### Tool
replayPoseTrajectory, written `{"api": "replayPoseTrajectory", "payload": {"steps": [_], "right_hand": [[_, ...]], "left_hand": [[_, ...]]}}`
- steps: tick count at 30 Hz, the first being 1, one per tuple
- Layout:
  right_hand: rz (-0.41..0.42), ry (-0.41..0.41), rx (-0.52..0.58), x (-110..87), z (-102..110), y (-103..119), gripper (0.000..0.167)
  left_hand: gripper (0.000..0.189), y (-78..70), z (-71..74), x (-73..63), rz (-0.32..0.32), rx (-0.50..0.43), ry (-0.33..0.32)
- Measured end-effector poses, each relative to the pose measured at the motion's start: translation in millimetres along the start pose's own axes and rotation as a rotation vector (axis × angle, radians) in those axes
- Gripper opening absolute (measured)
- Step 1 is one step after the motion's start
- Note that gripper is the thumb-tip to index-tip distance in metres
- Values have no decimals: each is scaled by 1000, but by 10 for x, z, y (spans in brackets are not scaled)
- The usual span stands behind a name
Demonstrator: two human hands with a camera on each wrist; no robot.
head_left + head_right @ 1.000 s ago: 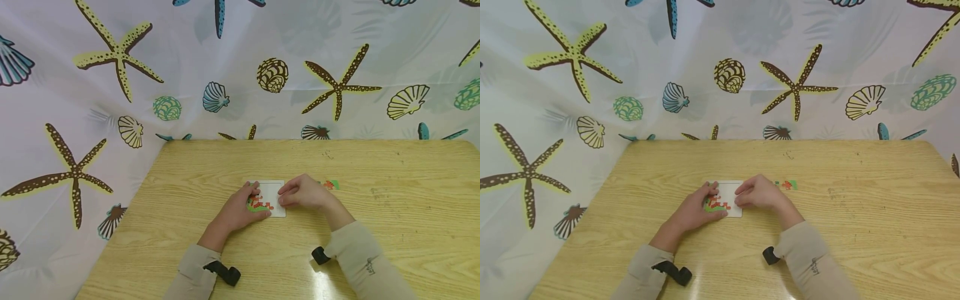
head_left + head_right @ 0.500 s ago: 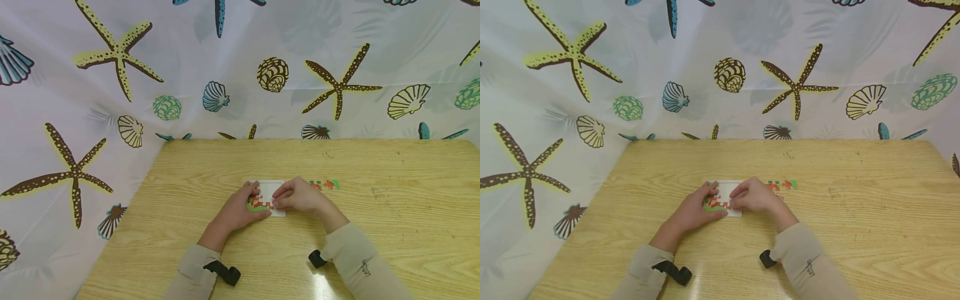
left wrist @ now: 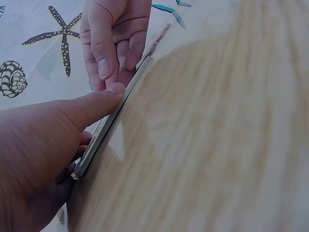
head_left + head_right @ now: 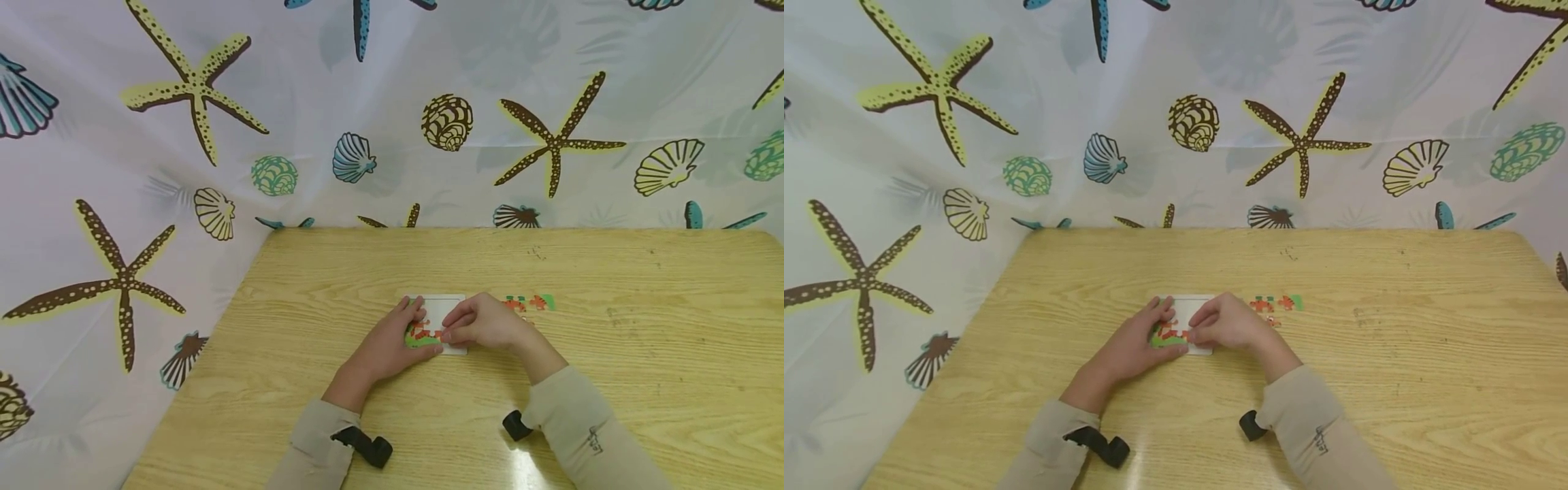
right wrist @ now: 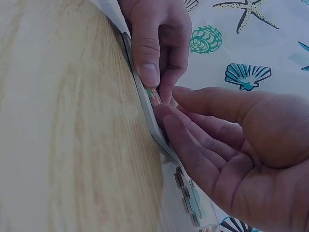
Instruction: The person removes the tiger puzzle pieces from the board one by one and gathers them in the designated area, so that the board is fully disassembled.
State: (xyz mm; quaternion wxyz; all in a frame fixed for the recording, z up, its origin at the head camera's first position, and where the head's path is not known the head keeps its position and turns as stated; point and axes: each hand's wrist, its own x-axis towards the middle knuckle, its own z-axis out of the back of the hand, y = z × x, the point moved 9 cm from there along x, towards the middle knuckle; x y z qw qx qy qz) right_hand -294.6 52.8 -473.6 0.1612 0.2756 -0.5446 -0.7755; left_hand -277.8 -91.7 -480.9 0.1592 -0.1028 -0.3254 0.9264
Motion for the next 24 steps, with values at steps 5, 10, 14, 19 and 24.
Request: {"api": "replayPoseTrajectory", "payload": {"steps": [5,10,14,19,24], "right_hand": [[16,-26,-85,-17,5,36,14],[36,-74,-149,-25,10,73,9],[39,-106,-197,-15,4,91,9],[12,-128,-259,-13,-16,109,6],[1,-153,-302,-27,-25,146,4]], "left_hand": [[81,-11,-3,0,2,-2,-1],[78,-14,-18,-3,3,-5,8],[76,-15,-23,-2,-1,-6,11],[76,-14,-20,-9,1,-6,13],[76,-17,-14,-11,5,-12,13]]}}
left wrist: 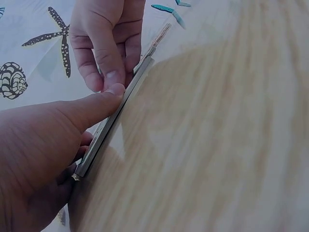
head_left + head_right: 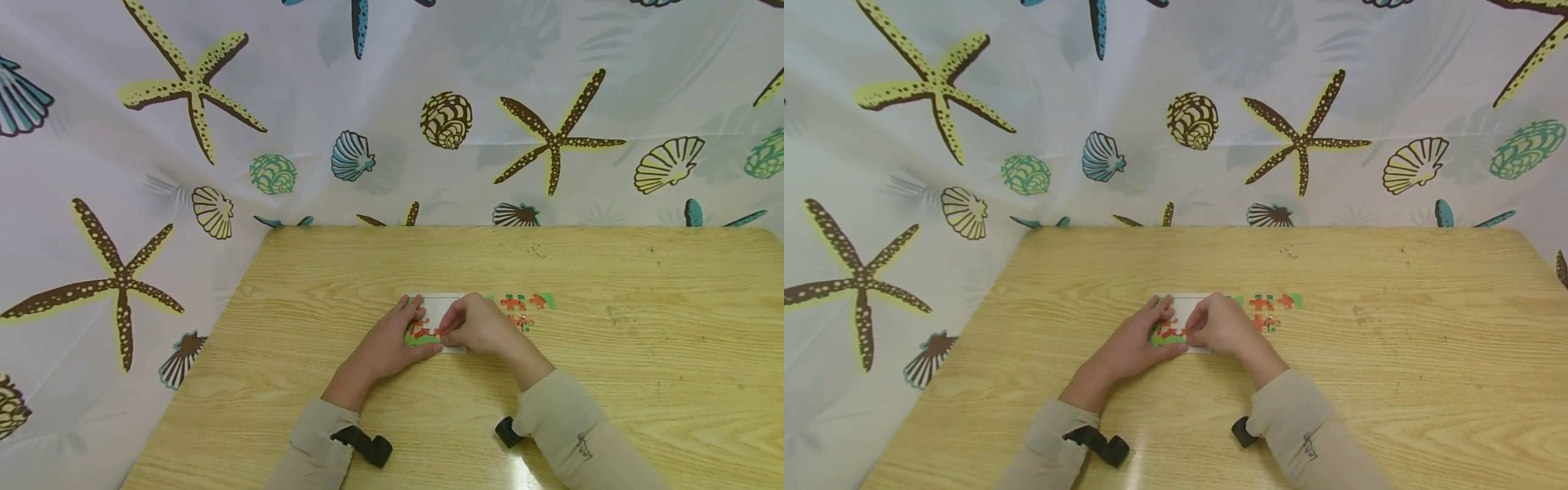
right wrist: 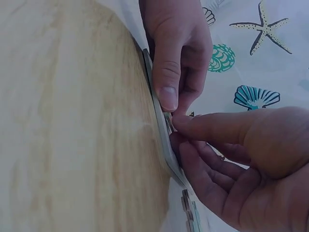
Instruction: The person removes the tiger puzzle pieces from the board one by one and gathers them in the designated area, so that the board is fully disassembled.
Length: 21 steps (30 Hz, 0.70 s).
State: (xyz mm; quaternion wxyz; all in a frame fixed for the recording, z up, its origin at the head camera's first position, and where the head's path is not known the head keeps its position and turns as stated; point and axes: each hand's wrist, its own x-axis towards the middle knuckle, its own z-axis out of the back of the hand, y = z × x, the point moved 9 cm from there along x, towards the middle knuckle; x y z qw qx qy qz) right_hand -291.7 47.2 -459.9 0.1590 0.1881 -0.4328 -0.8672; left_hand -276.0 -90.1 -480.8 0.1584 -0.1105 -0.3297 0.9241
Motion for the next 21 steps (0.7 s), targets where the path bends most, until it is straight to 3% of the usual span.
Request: {"api": "replayPoseTrajectory", "payload": {"steps": [11,21], "right_hand": [[-73,-18,5,-12,32,-39,8],[-63,-8,170,7,21,-107,13]], "left_hand": [[78,11,-5,3,8,4,6],[81,1,-2,8,0,4,2]]}}
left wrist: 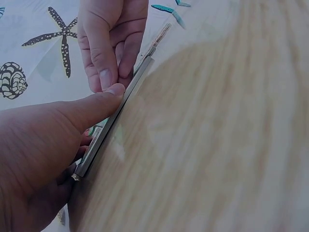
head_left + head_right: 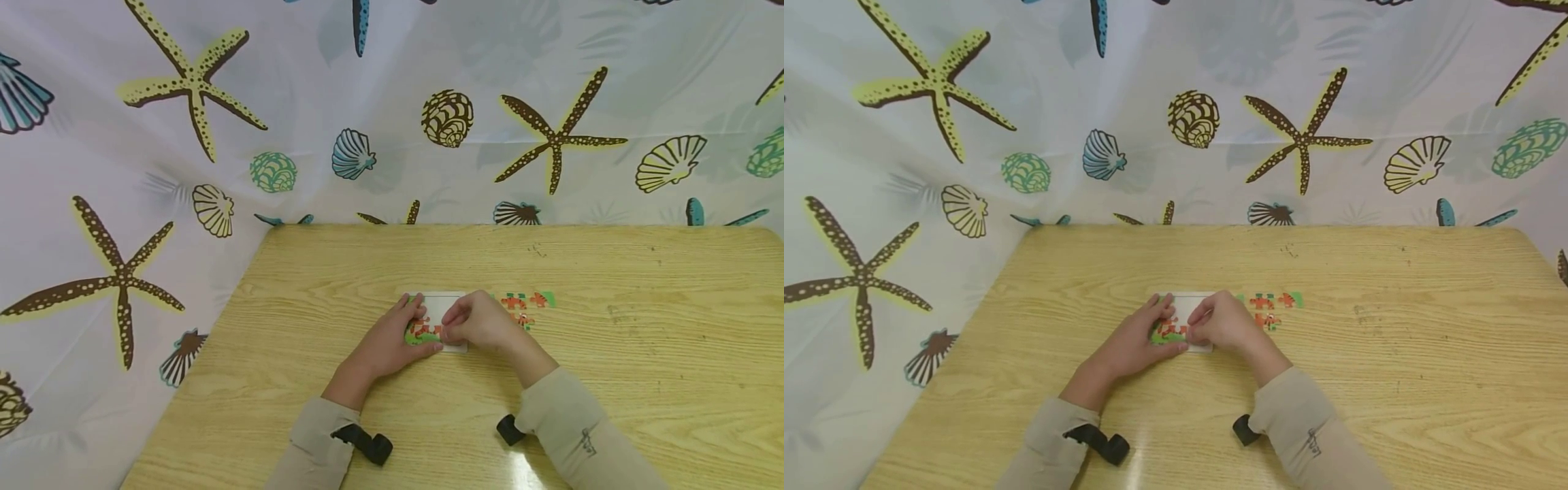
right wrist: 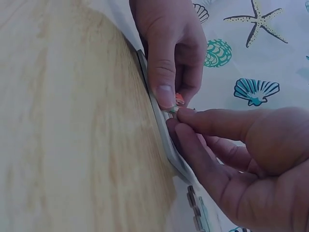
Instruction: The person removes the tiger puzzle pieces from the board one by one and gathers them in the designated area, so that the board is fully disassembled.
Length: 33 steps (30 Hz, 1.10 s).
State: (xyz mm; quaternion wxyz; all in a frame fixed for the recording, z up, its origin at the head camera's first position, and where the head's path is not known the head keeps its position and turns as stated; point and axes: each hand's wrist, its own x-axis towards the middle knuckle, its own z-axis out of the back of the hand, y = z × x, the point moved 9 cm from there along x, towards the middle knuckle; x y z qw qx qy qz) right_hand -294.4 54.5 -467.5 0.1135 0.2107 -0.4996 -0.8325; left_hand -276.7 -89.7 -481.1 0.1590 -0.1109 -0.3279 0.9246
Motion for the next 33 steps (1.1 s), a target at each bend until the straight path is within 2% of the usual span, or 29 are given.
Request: {"api": "replayPoseTrajectory", "payload": {"steps": [7,13,20,33], "right_hand": [[7,19,100,30,11,-84,15],[-16,11,158,16,89,-96,18],[-49,28,286,4,137,-102,21],[-46,28,282,-20,210,-61,22]], "left_hand": [[80,-16,-4,3,6,1,4],[79,-9,-9,5,14,-7,0],[79,8,-7,4,32,5,-3],[79,-2,12,-8,37,-15,-10]]}}
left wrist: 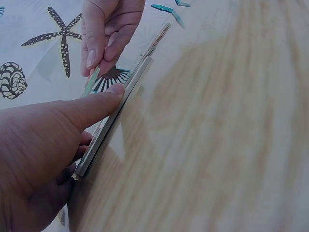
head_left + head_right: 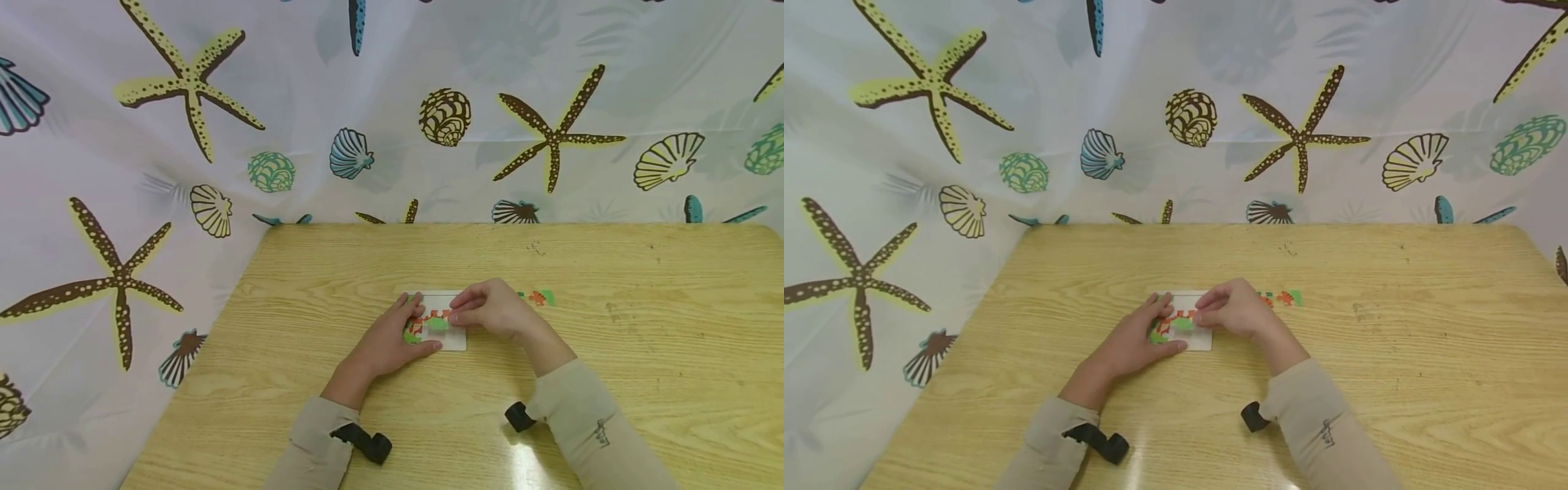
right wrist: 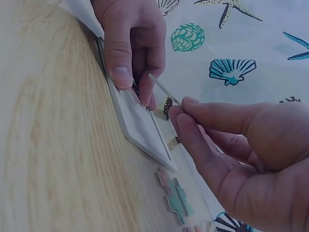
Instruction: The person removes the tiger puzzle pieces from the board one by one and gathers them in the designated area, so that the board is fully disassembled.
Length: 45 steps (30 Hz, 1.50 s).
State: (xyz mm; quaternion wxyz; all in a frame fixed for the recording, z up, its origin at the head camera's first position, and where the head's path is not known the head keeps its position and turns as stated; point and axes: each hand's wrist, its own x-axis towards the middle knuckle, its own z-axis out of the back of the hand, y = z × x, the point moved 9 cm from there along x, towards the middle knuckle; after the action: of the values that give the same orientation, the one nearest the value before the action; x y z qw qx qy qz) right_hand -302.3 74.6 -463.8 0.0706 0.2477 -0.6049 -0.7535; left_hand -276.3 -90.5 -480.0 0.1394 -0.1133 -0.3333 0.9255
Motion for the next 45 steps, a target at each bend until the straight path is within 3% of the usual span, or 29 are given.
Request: {"api": "replayPoseTrajectory", "payload": {"steps": [9,22,45], "right_hand": [[7,12,-4,-21,38,30,26],[3,36,-52,-17,65,-28,25],[37,48,-21,-99,216,55,29]], "left_hand": [[85,2,8,7,6,2,0],[78,0,-7,-6,-1,-14,-3],[87,-2,15,18,9,-12,9]]}}
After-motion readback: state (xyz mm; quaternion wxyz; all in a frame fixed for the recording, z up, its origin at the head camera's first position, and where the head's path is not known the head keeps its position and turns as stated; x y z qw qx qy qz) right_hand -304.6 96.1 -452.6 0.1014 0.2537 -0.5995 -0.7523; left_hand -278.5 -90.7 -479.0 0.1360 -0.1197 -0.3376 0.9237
